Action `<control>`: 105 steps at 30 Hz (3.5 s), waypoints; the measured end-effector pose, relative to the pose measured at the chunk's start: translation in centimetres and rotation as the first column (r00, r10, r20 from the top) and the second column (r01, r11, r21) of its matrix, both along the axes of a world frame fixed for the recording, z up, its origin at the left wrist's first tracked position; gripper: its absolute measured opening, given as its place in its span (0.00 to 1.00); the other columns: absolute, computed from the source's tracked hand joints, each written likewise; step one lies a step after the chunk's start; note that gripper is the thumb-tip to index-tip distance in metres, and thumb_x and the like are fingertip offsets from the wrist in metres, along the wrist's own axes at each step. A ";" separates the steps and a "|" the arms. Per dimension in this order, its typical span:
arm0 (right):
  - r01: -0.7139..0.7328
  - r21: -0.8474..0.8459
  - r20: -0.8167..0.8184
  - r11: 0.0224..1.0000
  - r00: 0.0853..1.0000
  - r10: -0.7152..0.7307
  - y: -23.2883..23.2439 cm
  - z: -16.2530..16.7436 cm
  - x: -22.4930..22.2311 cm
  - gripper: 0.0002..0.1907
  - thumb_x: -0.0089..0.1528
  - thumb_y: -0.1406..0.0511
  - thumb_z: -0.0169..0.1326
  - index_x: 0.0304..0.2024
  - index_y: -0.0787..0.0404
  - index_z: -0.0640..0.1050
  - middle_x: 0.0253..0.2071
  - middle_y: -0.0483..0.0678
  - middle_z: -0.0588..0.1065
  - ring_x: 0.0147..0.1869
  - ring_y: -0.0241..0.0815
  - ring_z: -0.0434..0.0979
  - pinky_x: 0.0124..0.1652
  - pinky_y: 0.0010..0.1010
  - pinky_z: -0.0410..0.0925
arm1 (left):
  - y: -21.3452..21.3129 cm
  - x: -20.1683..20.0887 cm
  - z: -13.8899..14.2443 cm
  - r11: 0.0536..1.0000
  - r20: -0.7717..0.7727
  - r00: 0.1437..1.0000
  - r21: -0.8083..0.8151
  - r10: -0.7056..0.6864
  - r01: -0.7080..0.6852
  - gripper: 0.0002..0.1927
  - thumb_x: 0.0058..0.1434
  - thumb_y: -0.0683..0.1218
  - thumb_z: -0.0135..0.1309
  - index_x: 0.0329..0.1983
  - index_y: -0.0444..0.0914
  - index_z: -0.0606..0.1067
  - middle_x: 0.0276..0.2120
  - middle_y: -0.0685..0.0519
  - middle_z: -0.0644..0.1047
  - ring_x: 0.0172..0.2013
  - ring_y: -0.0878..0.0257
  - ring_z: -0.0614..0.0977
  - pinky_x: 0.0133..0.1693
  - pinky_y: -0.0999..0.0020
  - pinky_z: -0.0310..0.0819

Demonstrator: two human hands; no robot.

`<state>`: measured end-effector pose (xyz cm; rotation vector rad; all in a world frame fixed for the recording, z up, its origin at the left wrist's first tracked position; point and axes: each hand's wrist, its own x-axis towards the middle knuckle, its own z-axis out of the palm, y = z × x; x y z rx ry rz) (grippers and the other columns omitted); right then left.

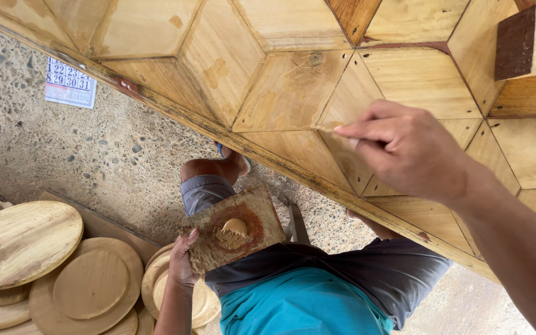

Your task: The person applies wood filler to the seams of a geometric wooden tabletop using a small metal spatula. They repeatedly scoop filler from a small wooden board and spread it into the joints between the hexagonal wood pieces.

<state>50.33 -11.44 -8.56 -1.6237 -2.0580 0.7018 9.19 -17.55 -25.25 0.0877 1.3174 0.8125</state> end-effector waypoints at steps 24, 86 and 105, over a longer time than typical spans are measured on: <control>0.120 0.168 0.236 0.979 0.959 -0.158 2.4 -1.0 3.3 0.11 0.66 0.67 0.58 0.48 0.53 0.87 0.41 0.47 0.78 0.40 0.43 0.79 0.39 0.33 0.72 | 0.1 0.3 0.5 1.000 0.020 1.000 -0.002 -0.004 0.004 0.20 0.59 0.46 0.57 0.52 0.33 0.71 0.47 0.41 0.79 0.45 0.49 0.84 0.47 0.51 0.82; 0.154 0.436 -0.007 0.887 0.986 -0.168 -13.7 9.4 -13.1 0.15 0.63 0.70 0.61 0.52 0.58 0.83 0.42 0.49 0.76 0.39 0.45 0.79 0.37 0.36 0.72 | -3.0 6.0 15.7 0.736 0.230 0.969 0.641 0.088 -0.219 0.15 0.60 0.41 0.55 0.50 0.34 0.73 0.41 0.47 0.79 0.40 0.55 0.84 0.42 0.56 0.84; 0.496 0.192 -0.162 0.847 0.867 -0.471 -11.1 5.1 -7.9 0.14 0.66 0.66 0.57 0.54 0.58 0.83 0.42 0.52 0.79 0.40 0.45 0.81 0.40 0.34 0.71 | -5.3 -2.5 7.7 0.730 -0.028 1.000 0.683 -0.003 0.021 0.19 0.56 0.40 0.58 0.51 0.30 0.77 0.44 0.47 0.80 0.45 0.58 0.81 0.49 0.64 0.77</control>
